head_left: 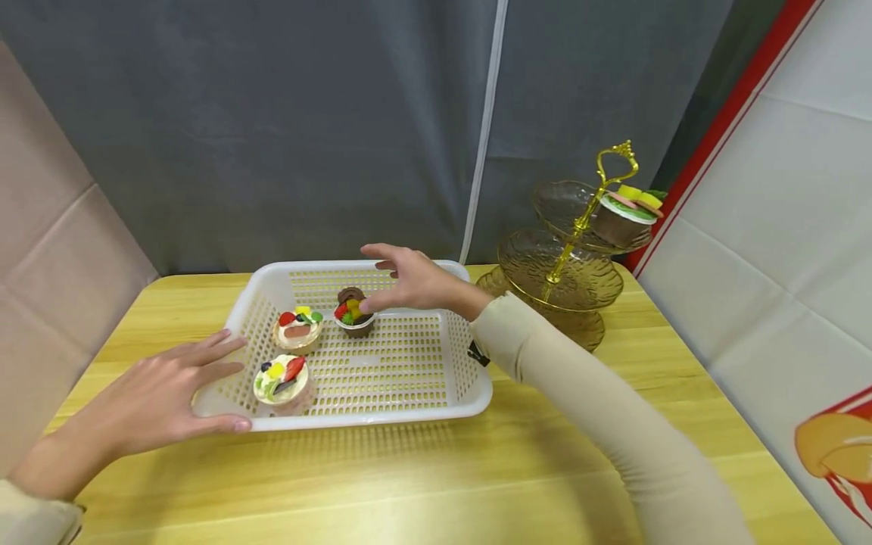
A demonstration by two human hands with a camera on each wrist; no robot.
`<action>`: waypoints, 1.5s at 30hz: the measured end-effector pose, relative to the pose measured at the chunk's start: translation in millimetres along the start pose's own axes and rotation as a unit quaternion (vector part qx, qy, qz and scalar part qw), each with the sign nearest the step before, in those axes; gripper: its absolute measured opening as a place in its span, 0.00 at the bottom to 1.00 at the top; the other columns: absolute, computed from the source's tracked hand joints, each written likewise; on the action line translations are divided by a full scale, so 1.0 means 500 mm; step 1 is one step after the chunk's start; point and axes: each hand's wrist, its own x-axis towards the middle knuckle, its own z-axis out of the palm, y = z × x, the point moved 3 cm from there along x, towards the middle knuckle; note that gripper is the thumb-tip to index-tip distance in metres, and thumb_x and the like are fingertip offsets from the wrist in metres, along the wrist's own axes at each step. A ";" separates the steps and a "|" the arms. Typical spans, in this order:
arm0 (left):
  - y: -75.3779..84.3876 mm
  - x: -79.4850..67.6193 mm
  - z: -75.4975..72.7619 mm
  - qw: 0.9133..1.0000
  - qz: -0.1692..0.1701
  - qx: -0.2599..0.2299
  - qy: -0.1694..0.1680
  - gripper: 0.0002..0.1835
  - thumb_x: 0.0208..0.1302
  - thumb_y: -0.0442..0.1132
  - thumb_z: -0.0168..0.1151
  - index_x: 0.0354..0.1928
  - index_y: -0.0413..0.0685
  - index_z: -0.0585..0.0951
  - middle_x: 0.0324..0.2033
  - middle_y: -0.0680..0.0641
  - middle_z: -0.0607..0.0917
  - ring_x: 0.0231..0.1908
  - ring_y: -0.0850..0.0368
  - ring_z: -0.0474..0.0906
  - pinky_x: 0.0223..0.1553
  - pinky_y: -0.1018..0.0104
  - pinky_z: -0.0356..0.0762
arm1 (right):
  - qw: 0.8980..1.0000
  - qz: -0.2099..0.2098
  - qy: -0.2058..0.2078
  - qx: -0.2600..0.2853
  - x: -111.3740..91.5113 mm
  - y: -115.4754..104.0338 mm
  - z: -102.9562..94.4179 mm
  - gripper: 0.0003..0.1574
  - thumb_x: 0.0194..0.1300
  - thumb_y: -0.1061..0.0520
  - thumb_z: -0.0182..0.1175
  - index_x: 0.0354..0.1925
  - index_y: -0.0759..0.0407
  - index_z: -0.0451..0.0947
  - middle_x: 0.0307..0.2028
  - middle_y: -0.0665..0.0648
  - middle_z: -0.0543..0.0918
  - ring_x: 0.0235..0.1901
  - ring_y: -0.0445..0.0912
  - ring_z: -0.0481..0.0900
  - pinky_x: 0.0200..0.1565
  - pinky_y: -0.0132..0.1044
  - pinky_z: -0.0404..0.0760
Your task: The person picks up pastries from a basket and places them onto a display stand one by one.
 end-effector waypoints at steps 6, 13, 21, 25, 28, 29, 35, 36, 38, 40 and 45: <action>-0.001 -0.001 0.003 1.000 0.002 0.000 0.000 0.44 0.39 0.74 0.71 0.50 0.46 0.86 0.63 0.41 0.77 0.57 0.35 0.76 0.32 0.41 0.78 | 1.000 0.006 -0.015 0.008 0.010 0.006 0.025 0.57 0.57 0.50 0.74 0.76 0.58 0.56 0.74 0.55 0.62 0.70 0.50 0.65 0.66 0.41 0.66; -0.003 0.000 0.006 1.000 0.006 -0.001 0.002 0.44 0.39 0.74 0.71 0.50 0.46 0.86 0.63 0.42 0.78 0.58 0.35 0.76 0.32 0.41 0.78 | 1.000 0.008 -0.021 -0.009 0.020 0.010 0.043 0.58 0.56 0.49 0.75 0.75 0.60 0.56 0.73 0.59 0.64 0.69 0.57 0.66 0.65 0.45 0.68; -0.002 -0.001 0.005 1.000 0.007 -0.003 0.004 0.44 0.40 0.74 0.71 0.50 0.45 0.86 0.62 0.41 0.78 0.57 0.34 0.77 0.34 0.41 0.78 | 0.999 0.027 -0.022 -0.028 0.033 0.026 0.063 0.59 0.55 0.48 0.75 0.76 0.61 0.56 0.73 0.61 0.64 0.68 0.55 0.68 0.64 0.44 0.69; -0.002 -0.002 0.006 1.000 0.004 -0.005 0.003 0.44 0.40 0.74 0.71 0.50 0.45 0.86 0.63 0.42 0.78 0.58 0.35 0.76 0.34 0.42 0.78 | 0.999 0.037 -0.025 -0.031 0.040 0.038 0.075 0.59 0.55 0.48 0.75 0.76 0.60 0.55 0.74 0.59 0.62 0.68 0.55 0.68 0.63 0.43 0.71; -0.003 -0.002 0.006 1.000 0.006 -0.004 0.005 0.44 0.40 0.74 0.71 0.50 0.46 0.86 0.63 0.42 0.78 0.58 0.36 0.76 0.33 0.43 0.78 | 0.998 0.043 -0.029 -0.039 0.046 0.046 0.083 0.60 0.55 0.47 0.75 0.76 0.60 0.55 0.74 0.59 0.62 0.67 0.55 0.69 0.62 0.42 0.71; -0.003 -0.001 0.006 1.000 0.007 -0.004 0.006 0.44 0.40 0.74 0.71 0.50 0.46 0.86 0.63 0.42 0.78 0.58 0.36 0.76 0.33 0.43 0.78 | 0.998 0.045 -0.030 -0.043 0.048 0.048 0.085 0.60 0.55 0.46 0.75 0.76 0.60 0.55 0.74 0.59 0.62 0.67 0.55 0.69 0.62 0.42 0.71; -0.005 0.000 0.006 1.000 0.009 0.001 0.010 0.44 0.39 0.74 0.71 0.50 0.47 0.86 0.63 0.43 0.78 0.59 0.37 0.76 0.30 0.45 0.78 | 0.996 0.064 -0.036 -0.054 0.055 0.059 0.092 0.60 0.55 0.46 0.75 0.76 0.59 0.55 0.73 0.60 0.62 0.67 0.55 0.69 0.62 0.43 0.71; -0.005 0.000 0.006 1.000 0.009 0.001 0.010 0.44 0.39 0.75 0.71 0.50 0.47 0.86 0.63 0.44 0.78 0.59 0.37 0.76 0.30 0.45 0.78 | 0.996 0.067 -0.038 -0.054 0.056 0.060 0.094 0.60 0.55 0.45 0.75 0.76 0.59 0.55 0.73 0.60 0.62 0.67 0.55 0.69 0.63 0.43 0.70; -0.006 -0.001 0.006 1.000 0.009 0.001 0.011 0.44 0.39 0.75 0.71 0.50 0.47 0.86 0.63 0.44 0.78 0.59 0.38 0.76 0.30 0.45 0.78 | 0.994 0.075 -0.045 -0.060 0.057 0.062 0.097 0.61 0.55 0.44 0.74 0.76 0.59 0.54 0.73 0.59 0.63 0.67 0.55 0.69 0.63 0.43 0.70; -0.006 0.000 0.006 1.000 0.009 -0.001 0.011 0.44 0.39 0.75 0.71 0.50 0.47 0.86 0.63 0.44 0.78 0.59 0.38 0.76 0.31 0.44 0.78 | 0.993 0.080 -0.049 -0.067 0.059 0.063 0.100 0.61 0.56 0.44 0.74 0.77 0.58 0.54 0.73 0.59 0.64 0.66 0.54 0.69 0.63 0.44 0.69; -0.007 0.001 0.006 1.000 0.008 -0.005 0.012 0.44 0.38 0.75 0.71 0.49 0.47 0.86 0.63 0.43 0.78 0.59 0.37 0.76 0.32 0.43 0.78 | 0.992 0.088 -0.050 -0.077 0.065 0.069 0.107 0.62 0.55 0.42 0.74 0.77 0.58 0.53 0.71 0.59 0.66 0.64 0.50 0.70 0.64 0.43 0.68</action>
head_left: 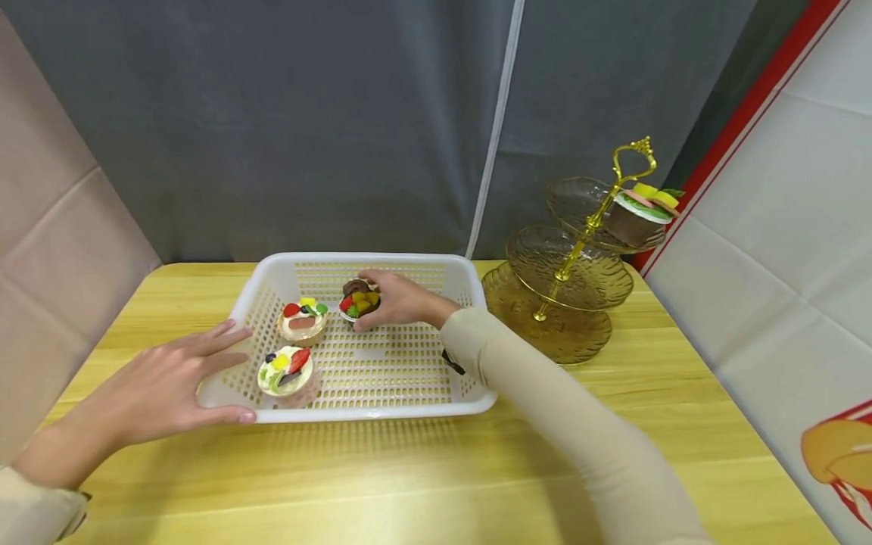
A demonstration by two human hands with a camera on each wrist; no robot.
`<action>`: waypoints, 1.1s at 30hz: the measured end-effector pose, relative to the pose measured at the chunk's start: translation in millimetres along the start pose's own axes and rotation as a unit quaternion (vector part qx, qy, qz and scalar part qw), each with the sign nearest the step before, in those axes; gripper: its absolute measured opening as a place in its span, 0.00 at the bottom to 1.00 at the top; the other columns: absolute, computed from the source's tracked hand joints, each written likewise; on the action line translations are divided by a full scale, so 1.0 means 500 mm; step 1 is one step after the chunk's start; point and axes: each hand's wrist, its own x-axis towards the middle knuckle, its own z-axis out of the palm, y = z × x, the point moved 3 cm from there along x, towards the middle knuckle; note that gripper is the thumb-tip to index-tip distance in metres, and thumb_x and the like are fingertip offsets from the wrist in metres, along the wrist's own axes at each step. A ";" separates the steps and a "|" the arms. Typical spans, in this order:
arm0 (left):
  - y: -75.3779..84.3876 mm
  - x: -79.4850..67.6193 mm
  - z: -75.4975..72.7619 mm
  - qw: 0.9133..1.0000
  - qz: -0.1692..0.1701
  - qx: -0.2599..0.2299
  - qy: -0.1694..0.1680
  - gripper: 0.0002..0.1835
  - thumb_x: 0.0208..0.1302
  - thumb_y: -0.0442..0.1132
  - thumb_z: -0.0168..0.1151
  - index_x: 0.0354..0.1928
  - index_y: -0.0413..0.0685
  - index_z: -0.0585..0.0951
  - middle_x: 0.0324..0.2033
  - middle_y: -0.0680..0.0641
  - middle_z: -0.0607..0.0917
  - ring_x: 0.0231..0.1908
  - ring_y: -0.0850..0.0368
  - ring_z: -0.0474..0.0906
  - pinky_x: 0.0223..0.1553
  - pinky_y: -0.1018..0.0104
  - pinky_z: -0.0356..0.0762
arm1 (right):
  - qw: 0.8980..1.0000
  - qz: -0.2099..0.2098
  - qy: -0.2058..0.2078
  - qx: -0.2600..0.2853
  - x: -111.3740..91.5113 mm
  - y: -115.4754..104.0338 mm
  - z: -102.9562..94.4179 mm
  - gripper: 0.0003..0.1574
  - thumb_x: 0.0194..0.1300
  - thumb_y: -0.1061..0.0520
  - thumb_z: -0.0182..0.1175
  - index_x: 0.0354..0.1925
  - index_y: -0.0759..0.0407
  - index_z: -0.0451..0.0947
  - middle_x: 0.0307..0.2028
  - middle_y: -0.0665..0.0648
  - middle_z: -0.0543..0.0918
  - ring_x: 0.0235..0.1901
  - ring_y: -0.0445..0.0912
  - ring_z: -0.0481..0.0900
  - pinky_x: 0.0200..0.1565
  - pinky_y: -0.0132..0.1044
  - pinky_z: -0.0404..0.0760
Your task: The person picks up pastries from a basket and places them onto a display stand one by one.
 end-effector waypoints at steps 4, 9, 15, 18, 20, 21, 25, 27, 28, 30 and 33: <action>0.000 0.000 -0.001 1.000 0.000 0.001 0.001 0.44 0.38 0.75 0.71 0.49 0.47 0.86 0.62 0.44 0.78 0.59 0.37 0.76 0.31 0.44 0.78 | 1.000 -0.002 0.002 -0.006 0.008 -0.001 0.005 0.58 0.55 0.43 0.75 0.75 0.57 0.58 0.67 0.57 0.71 0.59 0.47 0.73 0.61 0.40 0.70; 0.000 0.000 -0.001 1.000 -0.001 0.000 0.003 0.44 0.38 0.75 0.71 0.49 0.47 0.86 0.62 0.44 0.78 0.59 0.37 0.76 0.31 0.43 0.78 | 1.000 -0.021 0.007 -0.014 0.018 -0.005 0.012 0.49 0.55 0.49 0.75 0.69 0.57 0.65 0.59 0.54 0.76 0.53 0.45 0.74 0.58 0.36 0.71; 0.000 0.001 0.000 1.000 0.002 0.000 0.006 0.44 0.38 0.75 0.71 0.49 0.47 0.86 0.62 0.44 0.78 0.59 0.37 0.76 0.31 0.42 0.78 | 1.000 -0.009 0.008 -0.025 0.023 -0.008 0.019 0.46 0.56 0.54 0.75 0.69 0.55 0.66 0.58 0.54 0.76 0.54 0.45 0.75 0.58 0.36 0.71; -0.001 0.000 0.001 1.000 0.003 0.000 0.009 0.44 0.37 0.75 0.71 0.48 0.47 0.86 0.62 0.44 0.79 0.58 0.37 0.76 0.33 0.41 0.78 | 0.999 -0.008 0.013 -0.029 0.026 -0.010 0.022 0.45 0.56 0.55 0.74 0.69 0.56 0.66 0.58 0.54 0.76 0.53 0.46 0.75 0.57 0.36 0.72; -0.001 0.000 0.000 1.000 0.004 0.001 0.009 0.44 0.37 0.75 0.71 0.48 0.47 0.86 0.62 0.43 0.79 0.58 0.37 0.76 0.34 0.40 0.78 | 0.999 -0.008 0.018 -0.035 0.029 -0.010 0.024 0.45 0.57 0.55 0.74 0.69 0.56 0.65 0.59 0.55 0.76 0.53 0.46 0.75 0.57 0.36 0.72; -0.001 0.000 0.000 1.000 0.003 0.001 0.009 0.44 0.37 0.75 0.71 0.48 0.47 0.86 0.62 0.43 0.79 0.58 0.37 0.76 0.34 0.40 0.78 | 0.999 -0.009 0.020 -0.039 0.030 -0.011 0.025 0.45 0.57 0.56 0.74 0.69 0.57 0.65 0.59 0.56 0.76 0.53 0.47 0.75 0.57 0.36 0.72; 0.000 0.000 0.000 1.000 0.003 0.001 0.008 0.44 0.37 0.75 0.71 0.49 0.47 0.86 0.62 0.44 0.79 0.58 0.37 0.76 0.34 0.40 0.78 | 0.999 -0.005 0.026 -0.046 0.032 -0.012 0.030 0.45 0.57 0.55 0.74 0.68 0.58 0.65 0.61 0.57 0.75 0.55 0.47 0.75 0.57 0.37 0.72; 0.000 0.000 -0.001 1.000 0.003 0.001 0.006 0.44 0.37 0.75 0.71 0.49 0.47 0.86 0.62 0.44 0.79 0.59 0.37 0.76 0.34 0.40 0.78 | 0.999 -0.001 0.029 -0.045 0.032 -0.014 0.032 0.45 0.57 0.54 0.74 0.68 0.57 0.64 0.60 0.58 0.75 0.55 0.48 0.75 0.57 0.38 0.72; 0.000 0.000 -0.001 1.000 0.003 0.001 0.006 0.44 0.38 0.75 0.71 0.49 0.47 0.86 0.62 0.44 0.79 0.59 0.37 0.76 0.34 0.40 0.78 | 0.999 0.003 0.028 -0.044 0.032 -0.014 0.034 0.46 0.57 0.54 0.74 0.68 0.57 0.63 0.60 0.58 0.75 0.55 0.47 0.75 0.57 0.38 0.72; -0.001 0.000 -0.001 1.000 0.002 0.001 0.004 0.44 0.38 0.75 0.71 0.49 0.47 0.86 0.62 0.44 0.79 0.59 0.37 0.76 0.34 0.40 0.78 | 0.999 0.009 0.026 -0.039 0.033 -0.014 0.037 0.47 0.57 0.53 0.74 0.68 0.56 0.62 0.60 0.58 0.75 0.55 0.47 0.75 0.58 0.39 0.72; -0.001 0.000 -0.001 1.000 0.002 0.002 0.003 0.44 0.38 0.75 0.71 0.49 0.47 0.86 0.62 0.44 0.79 0.59 0.37 0.76 0.33 0.41 0.78 | 0.999 0.013 0.023 -0.035 0.035 -0.016 0.042 0.49 0.58 0.53 0.73 0.71 0.55 0.59 0.61 0.58 0.74 0.55 0.47 0.74 0.58 0.38 0.71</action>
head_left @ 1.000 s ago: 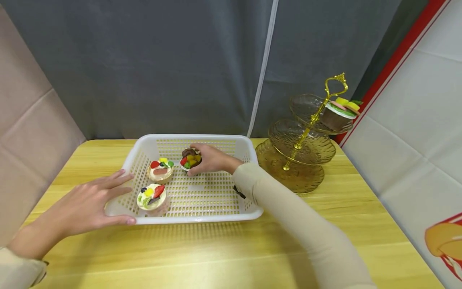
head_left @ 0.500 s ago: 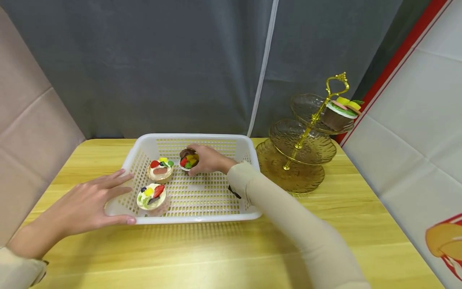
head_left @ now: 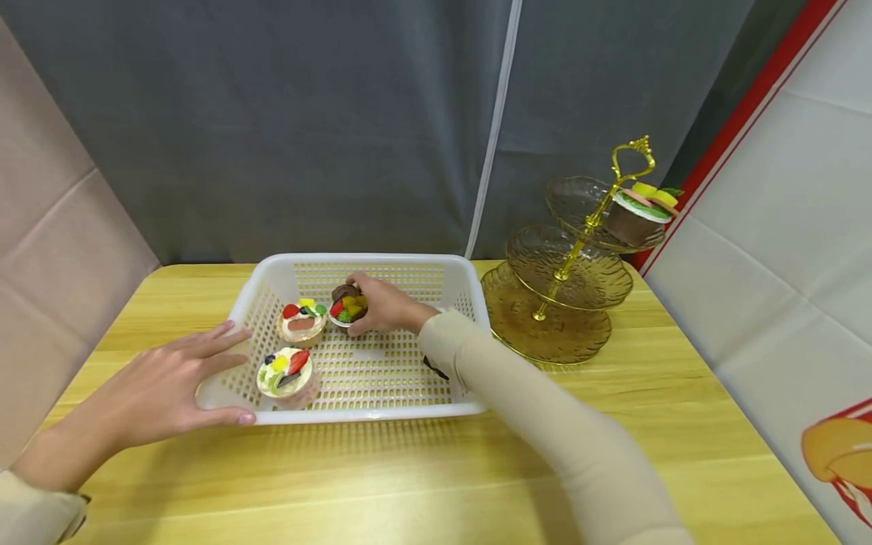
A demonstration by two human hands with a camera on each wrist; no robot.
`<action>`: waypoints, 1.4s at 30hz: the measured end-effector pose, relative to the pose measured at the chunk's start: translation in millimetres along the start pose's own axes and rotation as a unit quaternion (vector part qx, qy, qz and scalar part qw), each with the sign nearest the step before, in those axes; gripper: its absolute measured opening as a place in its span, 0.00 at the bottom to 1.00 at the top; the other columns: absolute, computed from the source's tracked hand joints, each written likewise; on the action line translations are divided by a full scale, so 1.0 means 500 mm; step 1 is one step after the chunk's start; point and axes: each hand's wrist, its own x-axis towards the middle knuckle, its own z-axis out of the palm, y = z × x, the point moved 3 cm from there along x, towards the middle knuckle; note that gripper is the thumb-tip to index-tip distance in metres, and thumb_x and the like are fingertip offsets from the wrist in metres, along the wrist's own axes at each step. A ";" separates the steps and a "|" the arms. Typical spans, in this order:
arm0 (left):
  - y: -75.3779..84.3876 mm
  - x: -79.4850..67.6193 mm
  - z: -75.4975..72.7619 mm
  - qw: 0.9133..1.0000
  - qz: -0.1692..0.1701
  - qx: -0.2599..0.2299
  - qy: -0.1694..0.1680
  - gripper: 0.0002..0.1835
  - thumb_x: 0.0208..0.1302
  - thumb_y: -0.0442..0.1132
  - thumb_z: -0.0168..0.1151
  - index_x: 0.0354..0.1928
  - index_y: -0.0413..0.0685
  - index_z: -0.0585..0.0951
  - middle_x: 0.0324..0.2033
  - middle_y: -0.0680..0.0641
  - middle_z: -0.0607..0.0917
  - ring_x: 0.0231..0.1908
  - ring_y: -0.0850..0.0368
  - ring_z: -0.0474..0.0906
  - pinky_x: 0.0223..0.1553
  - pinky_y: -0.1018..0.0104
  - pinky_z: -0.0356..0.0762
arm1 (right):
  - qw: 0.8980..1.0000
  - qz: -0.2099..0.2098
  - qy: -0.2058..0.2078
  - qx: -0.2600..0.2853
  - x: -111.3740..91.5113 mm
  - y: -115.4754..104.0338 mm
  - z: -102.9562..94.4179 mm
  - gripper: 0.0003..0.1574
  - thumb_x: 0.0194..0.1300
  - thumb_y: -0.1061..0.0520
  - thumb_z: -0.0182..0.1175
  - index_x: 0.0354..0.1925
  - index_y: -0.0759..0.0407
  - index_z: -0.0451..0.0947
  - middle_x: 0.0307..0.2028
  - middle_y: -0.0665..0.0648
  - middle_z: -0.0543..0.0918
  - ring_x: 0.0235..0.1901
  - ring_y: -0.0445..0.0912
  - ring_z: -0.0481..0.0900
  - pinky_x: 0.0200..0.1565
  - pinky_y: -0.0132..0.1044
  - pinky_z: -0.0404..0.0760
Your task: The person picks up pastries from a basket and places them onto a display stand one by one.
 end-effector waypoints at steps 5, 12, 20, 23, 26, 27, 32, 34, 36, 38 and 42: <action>0.000 -0.002 0.000 1.000 -0.001 -0.001 -0.001 0.44 0.38 0.74 0.71 0.49 0.47 0.86 0.62 0.43 0.79 0.59 0.37 0.76 0.32 0.41 0.78 | 1.000 -0.006 0.004 -0.010 0.001 -0.005 0.005 0.47 0.60 0.54 0.72 0.71 0.56 0.59 0.61 0.58 0.74 0.55 0.47 0.75 0.58 0.37 0.71; 0.001 -0.001 -0.001 1.000 0.000 -0.003 -0.001 0.44 0.38 0.74 0.71 0.50 0.46 0.86 0.62 0.43 0.79 0.59 0.37 0.75 0.32 0.41 0.78 | 1.000 -0.008 0.012 -0.023 0.001 -0.008 0.004 0.45 0.59 0.54 0.73 0.69 0.56 0.63 0.58 0.57 0.76 0.52 0.46 0.76 0.53 0.35 0.73; 0.003 -0.001 -0.002 1.000 -0.001 -0.001 -0.003 0.44 0.38 0.74 0.71 0.50 0.46 0.86 0.62 0.43 0.78 0.59 0.36 0.75 0.33 0.40 0.78 | 0.999 -0.041 0.025 0.023 -0.013 -0.023 -0.014 0.43 0.54 0.55 0.75 0.63 0.59 0.66 0.52 0.55 0.76 0.45 0.45 0.75 0.46 0.31 0.74; 0.004 0.000 -0.002 1.000 -0.002 -0.002 -0.004 0.44 0.38 0.74 0.71 0.50 0.46 0.86 0.62 0.43 0.78 0.59 0.36 0.75 0.33 0.40 0.78 | 0.998 -0.053 0.028 0.025 -0.024 -0.032 -0.028 0.42 0.55 0.53 0.74 0.63 0.59 0.67 0.51 0.54 0.76 0.44 0.44 0.75 0.45 0.30 0.74; 0.004 0.000 -0.002 1.000 -0.005 -0.003 -0.007 0.44 0.38 0.74 0.72 0.50 0.46 0.86 0.63 0.42 0.78 0.59 0.36 0.75 0.33 0.40 0.78 | 0.998 -0.061 0.027 0.010 -0.035 -0.040 -0.039 0.44 0.55 0.49 0.74 0.65 0.59 0.68 0.54 0.55 0.77 0.46 0.44 0.75 0.47 0.30 0.74; 0.005 0.000 -0.002 1.000 -0.006 -0.004 -0.008 0.44 0.38 0.73 0.72 0.51 0.46 0.86 0.63 0.42 0.78 0.58 0.35 0.75 0.33 0.40 0.78 | 0.998 -0.064 0.025 0.007 -0.039 -0.042 -0.043 0.45 0.55 0.49 0.73 0.66 0.59 0.67 0.55 0.56 0.77 0.47 0.44 0.76 0.49 0.30 0.73; 0.006 -0.002 -0.002 1.000 -0.010 -0.006 -0.010 0.44 0.38 0.73 0.72 0.51 0.46 0.86 0.63 0.42 0.77 0.59 0.35 0.75 0.33 0.39 0.77 | 0.997 -0.073 0.018 0.013 -0.061 -0.050 -0.059 0.46 0.55 0.49 0.74 0.67 0.58 0.67 0.57 0.56 0.77 0.49 0.43 0.76 0.50 0.30 0.73; 0.006 -0.003 -0.001 1.000 -0.011 -0.005 -0.010 0.44 0.39 0.73 0.72 0.51 0.46 0.86 0.63 0.42 0.77 0.59 0.35 0.75 0.34 0.39 0.77 | 0.997 -0.079 0.020 0.018 -0.071 -0.052 -0.066 0.45 0.55 0.50 0.74 0.67 0.57 0.67 0.56 0.55 0.77 0.48 0.42 0.76 0.49 0.29 0.72; 0.006 -0.003 0.000 1.000 -0.009 -0.003 -0.010 0.44 0.38 0.73 0.72 0.51 0.47 0.86 0.63 0.42 0.78 0.59 0.35 0.75 0.34 0.39 0.78 | 0.996 -0.087 0.023 0.025 -0.082 -0.055 -0.072 0.44 0.55 0.50 0.74 0.66 0.56 0.68 0.55 0.53 0.78 0.47 0.41 0.76 0.49 0.29 0.72; 0.006 -0.003 0.000 1.000 -0.008 -0.001 -0.009 0.44 0.38 0.73 0.72 0.51 0.47 0.86 0.63 0.43 0.78 0.59 0.36 0.75 0.35 0.39 0.78 | 0.994 -0.096 0.027 0.034 -0.092 -0.058 -0.079 0.43 0.55 0.50 0.74 0.66 0.55 0.69 0.53 0.51 0.78 0.46 0.41 0.76 0.48 0.28 0.73; 0.006 -0.003 -0.001 1.000 -0.005 0.001 -0.005 0.43 0.38 0.73 0.72 0.50 0.48 0.86 0.63 0.44 0.78 0.60 0.37 0.75 0.36 0.40 0.78 | 0.992 -0.116 0.034 0.047 -0.114 -0.064 -0.096 0.42 0.54 0.51 0.75 0.65 0.55 0.71 0.50 0.49 0.79 0.43 0.40 0.77 0.47 0.28 0.74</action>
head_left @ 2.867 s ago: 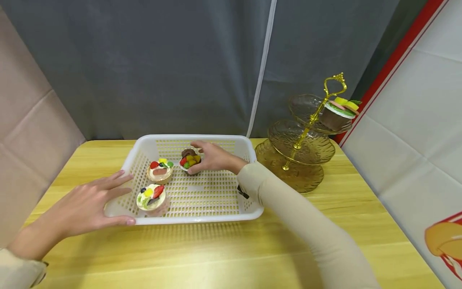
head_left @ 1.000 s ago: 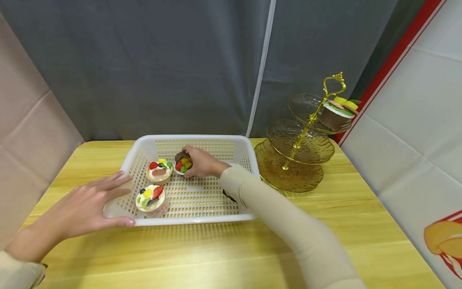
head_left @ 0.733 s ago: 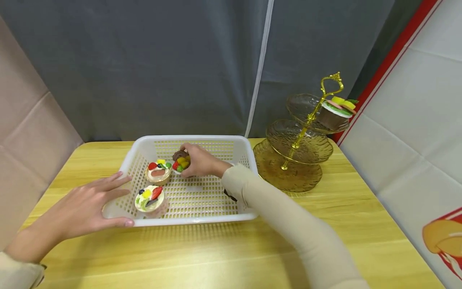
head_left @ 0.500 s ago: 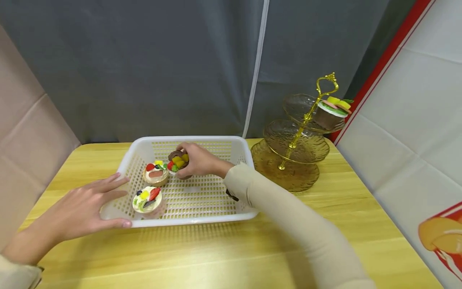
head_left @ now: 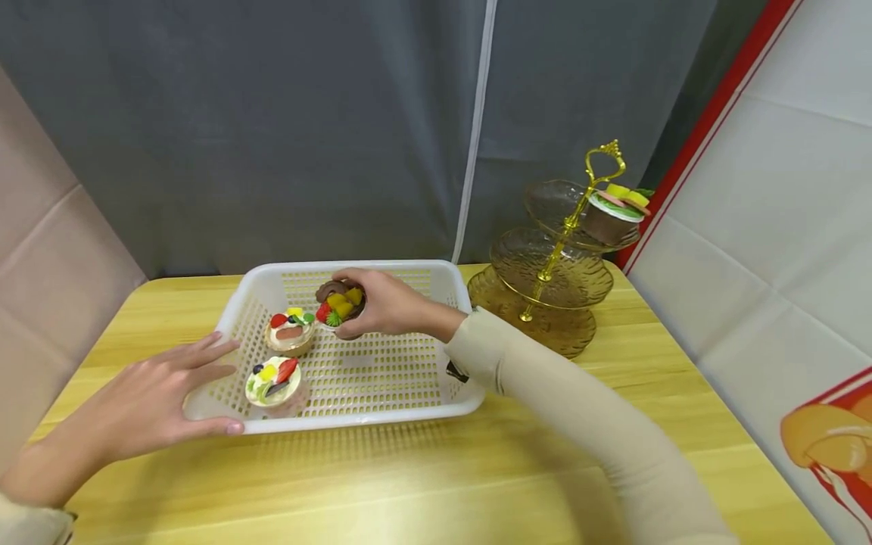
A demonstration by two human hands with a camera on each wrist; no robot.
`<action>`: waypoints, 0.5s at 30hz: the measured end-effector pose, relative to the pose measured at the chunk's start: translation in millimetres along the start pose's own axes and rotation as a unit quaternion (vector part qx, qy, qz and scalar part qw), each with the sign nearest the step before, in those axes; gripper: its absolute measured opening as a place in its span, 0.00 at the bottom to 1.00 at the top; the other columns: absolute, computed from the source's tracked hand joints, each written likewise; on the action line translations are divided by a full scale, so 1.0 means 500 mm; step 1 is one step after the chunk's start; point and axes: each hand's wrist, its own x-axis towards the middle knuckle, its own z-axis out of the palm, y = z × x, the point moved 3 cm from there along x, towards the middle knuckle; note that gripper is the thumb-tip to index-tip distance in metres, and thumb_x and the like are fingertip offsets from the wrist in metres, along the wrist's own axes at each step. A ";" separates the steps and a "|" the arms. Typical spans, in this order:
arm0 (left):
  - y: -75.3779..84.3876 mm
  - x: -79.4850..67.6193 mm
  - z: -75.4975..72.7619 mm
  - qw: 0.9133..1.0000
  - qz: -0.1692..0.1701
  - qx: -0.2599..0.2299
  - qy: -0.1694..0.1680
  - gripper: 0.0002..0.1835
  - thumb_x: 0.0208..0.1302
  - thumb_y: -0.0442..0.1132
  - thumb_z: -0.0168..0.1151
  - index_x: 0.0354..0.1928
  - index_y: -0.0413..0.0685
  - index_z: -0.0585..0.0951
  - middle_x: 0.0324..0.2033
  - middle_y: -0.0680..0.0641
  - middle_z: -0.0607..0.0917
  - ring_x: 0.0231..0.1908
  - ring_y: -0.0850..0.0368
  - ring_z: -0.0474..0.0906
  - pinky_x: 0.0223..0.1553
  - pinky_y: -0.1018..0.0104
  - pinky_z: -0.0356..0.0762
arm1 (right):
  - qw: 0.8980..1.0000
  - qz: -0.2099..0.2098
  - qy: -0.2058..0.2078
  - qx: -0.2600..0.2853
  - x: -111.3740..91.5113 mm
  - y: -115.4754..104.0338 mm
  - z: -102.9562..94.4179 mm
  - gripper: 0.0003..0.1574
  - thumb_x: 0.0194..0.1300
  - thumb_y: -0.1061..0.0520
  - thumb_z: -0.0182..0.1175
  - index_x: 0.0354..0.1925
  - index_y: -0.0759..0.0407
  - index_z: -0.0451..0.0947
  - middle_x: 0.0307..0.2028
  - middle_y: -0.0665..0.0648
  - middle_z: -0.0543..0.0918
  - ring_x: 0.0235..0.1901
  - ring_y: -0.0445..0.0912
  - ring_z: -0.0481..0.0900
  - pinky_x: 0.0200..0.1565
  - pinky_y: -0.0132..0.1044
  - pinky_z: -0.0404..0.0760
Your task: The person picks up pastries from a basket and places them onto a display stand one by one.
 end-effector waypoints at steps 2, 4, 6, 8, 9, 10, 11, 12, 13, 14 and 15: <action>0.000 -0.001 0.000 1.000 0.000 0.000 0.001 0.43 0.38 0.73 0.72 0.50 0.48 0.86 0.63 0.44 0.78 0.59 0.37 0.75 0.35 0.40 0.78 | 1.000 -0.009 0.005 0.001 -0.010 -0.006 -0.010 0.44 0.54 0.51 0.75 0.66 0.57 0.70 0.50 0.48 0.79 0.43 0.40 0.77 0.47 0.27 0.74; 0.000 -0.001 0.000 1.000 0.000 0.000 0.001 0.43 0.38 0.73 0.72 0.50 0.48 0.86 0.63 0.44 0.78 0.59 0.36 0.75 0.34 0.40 0.78 | 1.000 -0.016 0.010 0.000 -0.021 -0.011 -0.021 0.43 0.54 0.50 0.75 0.65 0.56 0.71 0.48 0.48 0.80 0.42 0.40 0.77 0.46 0.28 0.75; 0.000 -0.001 -0.001 1.000 0.000 0.000 0.000 0.43 0.38 0.73 0.72 0.50 0.48 0.86 0.63 0.44 0.78 0.59 0.36 0.74 0.34 0.40 0.78 | 1.000 -0.016 0.016 -0.002 -0.035 -0.015 -0.034 0.44 0.54 0.49 0.75 0.66 0.56 0.71 0.49 0.49 0.81 0.42 0.39 0.78 0.46 0.28 0.76; 0.000 -0.002 -0.001 1.000 -0.001 -0.001 0.000 0.42 0.38 0.73 0.72 0.49 0.48 0.86 0.63 0.44 0.78 0.60 0.36 0.74 0.34 0.41 0.78 | 1.000 -0.011 0.024 -0.002 -0.049 -0.018 -0.048 0.46 0.54 0.47 0.76 0.68 0.56 0.70 0.50 0.49 0.82 0.43 0.39 0.78 0.46 0.28 0.76; 0.000 -0.002 -0.001 1.000 -0.001 0.000 0.000 0.42 0.38 0.72 0.72 0.49 0.48 0.86 0.63 0.44 0.78 0.60 0.37 0.74 0.33 0.41 0.78 | 1.000 -0.009 0.027 -0.003 -0.056 -0.020 -0.055 0.47 0.54 0.47 0.76 0.68 0.55 0.70 0.51 0.49 0.82 0.44 0.39 0.78 0.46 0.29 0.76; 0.000 -0.002 -0.002 1.000 -0.001 -0.001 -0.001 0.42 0.38 0.72 0.72 0.49 0.48 0.86 0.63 0.44 0.78 0.60 0.37 0.74 0.33 0.41 0.78 | 0.999 -0.007 0.032 -0.002 -0.064 -0.021 -0.063 0.49 0.53 0.46 0.76 0.69 0.56 0.69 0.52 0.50 0.82 0.44 0.39 0.78 0.47 0.29 0.76; -0.001 -0.002 -0.002 1.000 -0.001 -0.001 -0.001 0.42 0.38 0.72 0.72 0.49 0.48 0.86 0.63 0.44 0.78 0.60 0.36 0.74 0.34 0.41 0.78 | 0.999 -0.004 0.036 0.002 -0.071 -0.021 -0.070 0.50 0.53 0.46 0.77 0.70 0.56 0.68 0.54 0.50 0.81 0.46 0.39 0.78 0.48 0.29 0.77; 0.000 -0.002 -0.002 1.000 -0.001 -0.001 -0.001 0.42 0.38 0.72 0.72 0.49 0.48 0.86 0.63 0.44 0.78 0.60 0.36 0.74 0.33 0.41 0.78 | 0.999 -0.003 0.039 0.005 -0.079 -0.022 -0.077 0.51 0.53 0.46 0.77 0.70 0.57 0.68 0.54 0.51 0.81 0.47 0.40 0.79 0.49 0.30 0.77; 0.000 -0.001 -0.002 1.000 -0.001 -0.002 -0.002 0.42 0.38 0.72 0.72 0.49 0.48 0.86 0.63 0.44 0.78 0.60 0.36 0.74 0.34 0.41 0.78 | 0.999 -0.002 0.042 0.010 -0.085 -0.022 -0.084 0.52 0.53 0.46 0.77 0.70 0.57 0.67 0.55 0.51 0.81 0.48 0.40 0.79 0.50 0.30 0.77; 0.000 -0.001 -0.002 1.000 -0.001 -0.002 -0.002 0.42 0.38 0.72 0.72 0.49 0.48 0.86 0.63 0.44 0.78 0.59 0.36 0.74 0.34 0.41 0.78 | 0.999 -0.003 0.045 0.013 -0.092 -0.021 -0.090 0.52 0.53 0.46 0.77 0.71 0.58 0.67 0.55 0.51 0.81 0.49 0.41 0.79 0.51 0.30 0.77; 0.000 -0.001 -0.003 1.000 -0.002 -0.002 -0.003 0.42 0.39 0.72 0.72 0.49 0.48 0.86 0.63 0.44 0.78 0.59 0.36 0.74 0.34 0.40 0.78 | 0.999 -0.003 0.049 0.017 -0.098 -0.020 -0.096 0.52 0.52 0.46 0.77 0.71 0.58 0.67 0.56 0.52 0.81 0.50 0.42 0.79 0.51 0.31 0.77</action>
